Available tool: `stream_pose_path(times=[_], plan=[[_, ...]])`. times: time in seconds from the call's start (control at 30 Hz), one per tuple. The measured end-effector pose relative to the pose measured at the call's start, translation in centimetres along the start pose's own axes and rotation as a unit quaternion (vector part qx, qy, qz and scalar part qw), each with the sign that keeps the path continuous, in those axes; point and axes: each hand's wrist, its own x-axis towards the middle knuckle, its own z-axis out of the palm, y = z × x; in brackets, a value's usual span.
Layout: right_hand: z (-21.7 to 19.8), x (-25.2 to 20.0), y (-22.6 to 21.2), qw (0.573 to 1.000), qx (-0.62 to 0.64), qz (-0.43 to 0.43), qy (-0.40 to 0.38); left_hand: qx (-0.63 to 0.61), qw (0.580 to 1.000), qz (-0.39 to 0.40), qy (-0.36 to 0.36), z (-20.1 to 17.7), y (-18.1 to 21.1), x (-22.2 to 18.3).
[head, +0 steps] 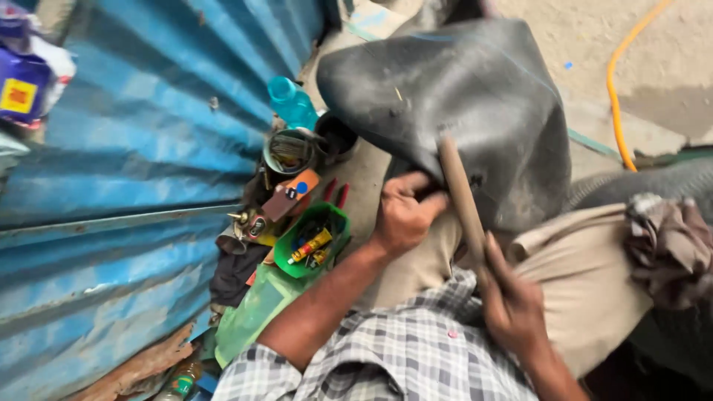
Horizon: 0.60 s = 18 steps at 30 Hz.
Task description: The recorder is repairing a bicycle inner tube by roughening the surface with a file, applying adhesive, and attaching a patch.
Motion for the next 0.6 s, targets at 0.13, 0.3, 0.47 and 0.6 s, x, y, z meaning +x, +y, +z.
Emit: stream_pose_path(times=[0.13,0.3,0.47,0.6], plan=[[-0.9,9.7,-6.5,0.999,-0.036,0.025,0.005,-0.246,0.958,-0.150,-0.001,0.1,2.9,1.4],[-1.6,8.1,-3.8,0.989,0.079,-0.069,0.105,-0.212,0.958,-0.191,0.039,0.0,3.0,1.1],[0.0,-1.8,3.9,0.998,0.044,-0.028,0.027,-0.263,0.943,-0.205,0.021,-0.7,1.5,0.9],[0.0,8.4,-4.5,0.999,0.003,-0.038,0.016,-0.334,0.921,-0.201,0.016,-0.6,3.0,2.1]])
